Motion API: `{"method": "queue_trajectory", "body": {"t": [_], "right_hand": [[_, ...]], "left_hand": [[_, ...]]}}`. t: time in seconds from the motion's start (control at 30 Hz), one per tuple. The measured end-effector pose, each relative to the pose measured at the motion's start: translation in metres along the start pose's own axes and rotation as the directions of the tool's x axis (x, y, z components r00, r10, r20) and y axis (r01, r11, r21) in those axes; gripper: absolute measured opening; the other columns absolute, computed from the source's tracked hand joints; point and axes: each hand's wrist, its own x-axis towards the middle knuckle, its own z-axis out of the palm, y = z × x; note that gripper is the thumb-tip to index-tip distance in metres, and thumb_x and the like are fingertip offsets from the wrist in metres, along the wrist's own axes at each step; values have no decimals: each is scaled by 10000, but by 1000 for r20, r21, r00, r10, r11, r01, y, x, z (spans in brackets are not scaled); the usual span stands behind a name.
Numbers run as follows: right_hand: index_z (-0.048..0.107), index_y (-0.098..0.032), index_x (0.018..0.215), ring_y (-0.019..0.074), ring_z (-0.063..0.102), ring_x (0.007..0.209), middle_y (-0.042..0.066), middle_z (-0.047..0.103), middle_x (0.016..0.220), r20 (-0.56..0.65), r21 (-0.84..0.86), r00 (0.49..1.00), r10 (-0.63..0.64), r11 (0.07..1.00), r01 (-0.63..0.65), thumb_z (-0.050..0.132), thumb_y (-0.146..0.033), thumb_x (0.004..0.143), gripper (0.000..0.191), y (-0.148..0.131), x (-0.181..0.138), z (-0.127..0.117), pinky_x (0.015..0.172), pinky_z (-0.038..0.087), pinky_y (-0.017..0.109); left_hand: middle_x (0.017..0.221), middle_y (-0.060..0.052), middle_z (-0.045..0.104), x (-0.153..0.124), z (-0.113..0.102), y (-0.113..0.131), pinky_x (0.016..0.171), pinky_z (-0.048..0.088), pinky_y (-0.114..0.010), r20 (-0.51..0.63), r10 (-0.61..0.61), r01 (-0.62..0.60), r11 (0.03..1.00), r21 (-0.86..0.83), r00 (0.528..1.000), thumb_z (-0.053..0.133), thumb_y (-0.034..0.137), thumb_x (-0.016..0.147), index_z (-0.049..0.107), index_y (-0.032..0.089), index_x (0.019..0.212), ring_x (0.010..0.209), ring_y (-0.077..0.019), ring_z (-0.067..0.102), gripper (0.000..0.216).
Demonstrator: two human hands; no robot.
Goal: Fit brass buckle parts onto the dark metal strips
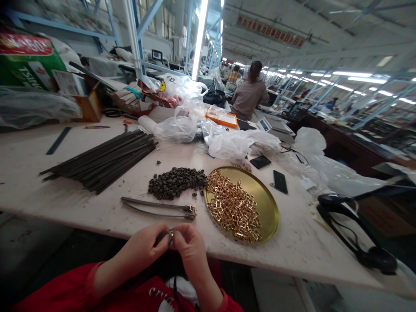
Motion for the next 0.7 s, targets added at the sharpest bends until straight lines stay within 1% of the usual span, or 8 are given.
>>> {"method": "queue_trajectory", "body": {"t": [0.1,0.2,0.3,0.37,0.43,0.53,0.6,0.7], "right_hand": [[631,-156,748,72,573,527,-34,649,626,-16,159,997,70,985,-67,778,-326,588,276,2,0,4,532,480,173],[626,-158,782,77,593,535,-25,667,640,11,315,989,148,938,-143,802,-290,562,311,1,0,9,537,489,173],[621,-162,815,96,623,592,0,687,694,49,392,983,178,902,-183,799,-269,576,317,-1,-1,11,567,500,189],[621,-170,837,98,626,617,2,688,717,59,390,985,161,905,-171,783,-273,604,302,-1,-2,10,590,503,199],[627,-174,833,95,619,626,-4,683,730,55,315,992,113,941,-125,765,-288,632,270,-2,-3,8,606,501,203],[634,-168,783,92,593,631,-14,661,713,36,78,999,-7,997,4,727,-305,678,196,-4,-5,5,618,484,203],[630,-172,757,101,580,639,-18,644,689,25,-68,994,-109,991,111,693,-315,711,163,-4,-7,3,625,470,213],[619,-190,754,122,567,659,-13,620,691,51,-231,967,-249,939,254,614,-331,775,143,-2,-10,0,623,451,237]], "left_hand": [[699,-34,594,2,2,2,585,334,-256,-15,-10,10,1000,13,1000,397,194,796,491,197,724,656,-185,550,118],[740,-47,608,2,5,2,626,364,-266,-24,-1,0,1000,-30,1000,383,159,788,512,188,780,701,-194,566,132],[772,-55,613,2,5,3,664,392,-282,-28,-4,1,994,-110,1000,379,145,783,514,179,822,733,-201,571,144],[790,-55,611,1,5,2,682,404,-292,-39,-3,-4,984,-178,999,383,147,780,507,175,848,744,-202,570,144],[805,-50,608,0,6,0,694,413,-297,-51,8,-20,969,-248,999,387,167,789,501,172,871,754,-199,569,140],[805,-44,598,-2,6,-4,700,419,-300,-43,36,-48,949,-312,998,374,211,818,499,169,872,752,-193,563,142],[822,-45,595,-3,6,-7,709,420,-301,-31,57,-64,942,-331,998,365,236,832,505,166,878,766,-193,558,163],[827,-35,596,-4,4,-8,703,419,-289,-1,73,-69,932,-357,997,368,278,851,517,169,887,769,-185,551,188]]}}
